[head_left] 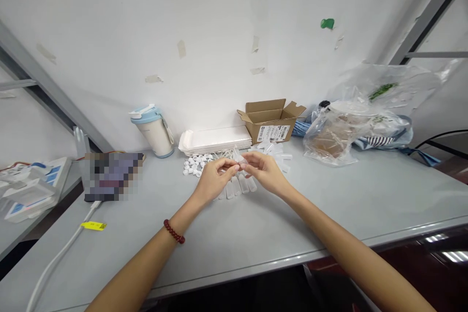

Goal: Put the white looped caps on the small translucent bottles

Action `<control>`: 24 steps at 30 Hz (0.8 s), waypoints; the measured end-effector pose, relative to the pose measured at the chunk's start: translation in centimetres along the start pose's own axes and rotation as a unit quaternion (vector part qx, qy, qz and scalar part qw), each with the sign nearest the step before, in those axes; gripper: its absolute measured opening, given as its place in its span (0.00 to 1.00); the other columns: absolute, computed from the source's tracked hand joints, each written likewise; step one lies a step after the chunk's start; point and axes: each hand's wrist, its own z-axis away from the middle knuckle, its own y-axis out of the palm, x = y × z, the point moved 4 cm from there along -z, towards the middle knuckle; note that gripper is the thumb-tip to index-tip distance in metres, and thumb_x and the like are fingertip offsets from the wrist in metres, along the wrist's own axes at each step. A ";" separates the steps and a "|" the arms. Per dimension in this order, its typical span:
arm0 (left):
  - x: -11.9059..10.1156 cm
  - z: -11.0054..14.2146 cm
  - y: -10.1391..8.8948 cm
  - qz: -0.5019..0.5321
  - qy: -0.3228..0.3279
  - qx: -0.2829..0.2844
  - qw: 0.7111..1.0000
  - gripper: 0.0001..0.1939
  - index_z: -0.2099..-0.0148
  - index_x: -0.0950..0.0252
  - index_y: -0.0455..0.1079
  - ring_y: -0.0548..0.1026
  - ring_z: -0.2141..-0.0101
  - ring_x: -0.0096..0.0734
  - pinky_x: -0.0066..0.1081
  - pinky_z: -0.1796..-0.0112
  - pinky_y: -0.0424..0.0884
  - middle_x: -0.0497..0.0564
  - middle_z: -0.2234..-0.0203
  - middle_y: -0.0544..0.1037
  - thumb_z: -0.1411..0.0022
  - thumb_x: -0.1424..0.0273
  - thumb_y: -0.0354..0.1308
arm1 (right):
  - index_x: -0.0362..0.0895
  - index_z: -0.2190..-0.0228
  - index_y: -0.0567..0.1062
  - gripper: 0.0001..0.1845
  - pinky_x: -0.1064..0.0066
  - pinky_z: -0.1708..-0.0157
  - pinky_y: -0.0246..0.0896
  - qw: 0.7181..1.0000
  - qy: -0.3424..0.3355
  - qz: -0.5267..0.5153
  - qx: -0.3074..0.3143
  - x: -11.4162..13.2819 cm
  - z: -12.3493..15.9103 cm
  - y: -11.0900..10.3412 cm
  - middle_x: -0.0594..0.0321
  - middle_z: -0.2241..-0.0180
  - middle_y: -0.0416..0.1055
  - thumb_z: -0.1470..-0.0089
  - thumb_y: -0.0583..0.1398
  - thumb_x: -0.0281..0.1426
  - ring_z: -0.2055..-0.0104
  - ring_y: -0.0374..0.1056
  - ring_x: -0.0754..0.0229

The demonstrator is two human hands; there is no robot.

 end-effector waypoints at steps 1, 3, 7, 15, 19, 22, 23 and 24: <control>-0.2 0.1 0.0 -0.034 0.022 -0.013 0.999 0.09 0.67 0.65 0.72 0.74 0.70 0.32 0.30 0.70 0.69 0.52 0.71 0.77 0.43 0.65 0.57 | 0.43 0.61 0.71 0.14 0.63 0.67 0.70 0.997 0.031 -0.071 0.016 0.0 -0.1 -0.1 0.59 0.67 0.75 0.50 0.60 0.36 0.64 0.72 0.56; -0.7 0.4 -0.2 -0.108 0.084 -0.056 0.989 0.07 0.67 0.65 0.71 0.73 0.68 0.32 0.30 0.69 0.69 0.52 0.70 0.77 0.41 0.66 0.56 | 0.43 0.62 0.71 0.15 0.62 0.63 0.69 0.982 0.064 -0.172 0.038 0.2 -0.1 -0.3 0.59 0.67 0.76 0.51 0.62 0.37 0.63 0.73 0.57; -1.7 1.3 -0.1 -0.238 0.271 -0.131 0.923 0.11 0.57 0.64 0.68 0.71 0.60 0.38 0.37 0.61 0.70 0.55 0.62 0.74 0.41 0.66 0.58 | 0.44 0.63 0.72 0.13 0.62 0.56 0.65 0.963 0.081 -0.252 0.055 0.3 -0.2 -0.6 0.58 0.64 0.77 0.51 0.63 0.35 0.61 0.73 0.57; -1.8 1.7 0.9 -0.351 0.378 -0.095 0.851 0.25 0.43 0.68 0.58 0.64 0.48 0.47 0.47 0.50 0.66 0.62 0.51 0.69 0.40 0.65 0.57 | 0.44 0.61 0.71 0.14 0.60 0.54 0.62 0.966 0.082 -0.217 0.118 0.5 -0.1 0.1 0.56 0.63 0.76 0.48 0.61 0.38 0.58 0.72 0.55; -1.6 1.7 1.2 -0.356 0.384 -0.106 0.845 0.24 0.44 0.68 0.60 0.64 0.49 0.46 0.46 0.50 0.66 0.61 0.52 0.70 0.40 0.65 0.58 | 0.43 0.61 0.70 0.14 0.61 0.57 0.63 0.978 0.066 -0.151 0.127 0.6 -0.2 -0.4 0.58 0.66 0.76 0.47 0.60 0.38 0.62 0.72 0.56; -1.3 1.5 1.7 -0.355 0.384 -0.103 0.846 0.24 0.44 0.68 0.60 0.64 0.49 0.46 0.46 0.50 0.66 0.61 0.52 0.71 0.40 0.66 0.58 | 0.42 0.62 0.70 0.13 0.63 0.61 0.64 0.988 0.054 -0.074 0.121 0.6 -0.5 -1.1 0.59 0.68 0.74 0.47 0.58 0.37 0.64 0.71 0.57; -1.2 1.4 2.0 -0.353 0.382 -0.100 0.848 0.24 0.44 0.68 0.61 0.64 0.49 0.46 0.47 0.50 0.66 0.60 0.52 0.71 0.40 0.67 0.58 | 0.42 0.63 0.71 0.12 0.64 0.61 0.63 0.992 0.050 -0.038 0.113 0.5 -0.5 -1.4 0.58 0.68 0.74 0.47 0.58 0.37 0.64 0.70 0.57; -1.0 1.3 2.2 -0.350 0.379 -0.096 0.851 0.24 0.44 0.68 0.61 0.65 0.49 0.46 0.47 0.50 0.66 0.60 0.52 0.71 0.41 0.67 0.59 | 0.41 0.64 0.72 0.12 0.65 0.62 0.63 0.993 0.048 0.001 0.105 0.5 -0.6 -1.7 0.58 0.68 0.73 0.47 0.58 0.36 0.64 0.69 0.58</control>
